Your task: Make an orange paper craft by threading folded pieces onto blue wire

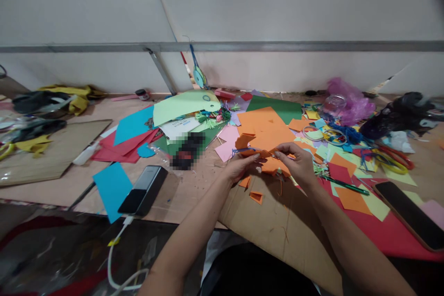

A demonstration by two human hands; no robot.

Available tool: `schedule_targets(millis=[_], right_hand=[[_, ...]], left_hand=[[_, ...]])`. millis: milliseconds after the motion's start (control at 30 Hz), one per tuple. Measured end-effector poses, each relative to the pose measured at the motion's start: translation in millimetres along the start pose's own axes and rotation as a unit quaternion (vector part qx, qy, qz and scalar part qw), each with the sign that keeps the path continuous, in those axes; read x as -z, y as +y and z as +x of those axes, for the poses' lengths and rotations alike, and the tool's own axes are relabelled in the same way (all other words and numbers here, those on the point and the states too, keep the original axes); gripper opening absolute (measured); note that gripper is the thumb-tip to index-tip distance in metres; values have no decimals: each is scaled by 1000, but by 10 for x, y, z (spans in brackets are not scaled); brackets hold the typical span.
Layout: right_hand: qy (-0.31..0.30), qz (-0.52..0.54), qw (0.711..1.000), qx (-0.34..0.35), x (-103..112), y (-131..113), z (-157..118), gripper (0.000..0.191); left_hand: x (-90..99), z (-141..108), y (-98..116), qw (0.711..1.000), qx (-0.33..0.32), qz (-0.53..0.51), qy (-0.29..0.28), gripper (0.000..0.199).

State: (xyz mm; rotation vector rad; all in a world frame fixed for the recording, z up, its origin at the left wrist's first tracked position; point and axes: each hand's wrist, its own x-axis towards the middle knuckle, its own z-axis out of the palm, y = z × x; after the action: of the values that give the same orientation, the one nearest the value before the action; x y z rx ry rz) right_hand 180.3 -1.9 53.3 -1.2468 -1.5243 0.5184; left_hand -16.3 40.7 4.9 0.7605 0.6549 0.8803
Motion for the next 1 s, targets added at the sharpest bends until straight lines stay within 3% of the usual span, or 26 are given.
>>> schedule_targets(millis=[233, 1000], right_hand=[[-10, -50, 997, 53, 7, 13, -10, 9], [-36, -44, 997, 51, -64, 130, -33, 11]], left_hand=[[-5, 17, -5, 999, -26, 16, 9, 47], [-29, -5, -32, 999, -24, 27, 12, 46]])
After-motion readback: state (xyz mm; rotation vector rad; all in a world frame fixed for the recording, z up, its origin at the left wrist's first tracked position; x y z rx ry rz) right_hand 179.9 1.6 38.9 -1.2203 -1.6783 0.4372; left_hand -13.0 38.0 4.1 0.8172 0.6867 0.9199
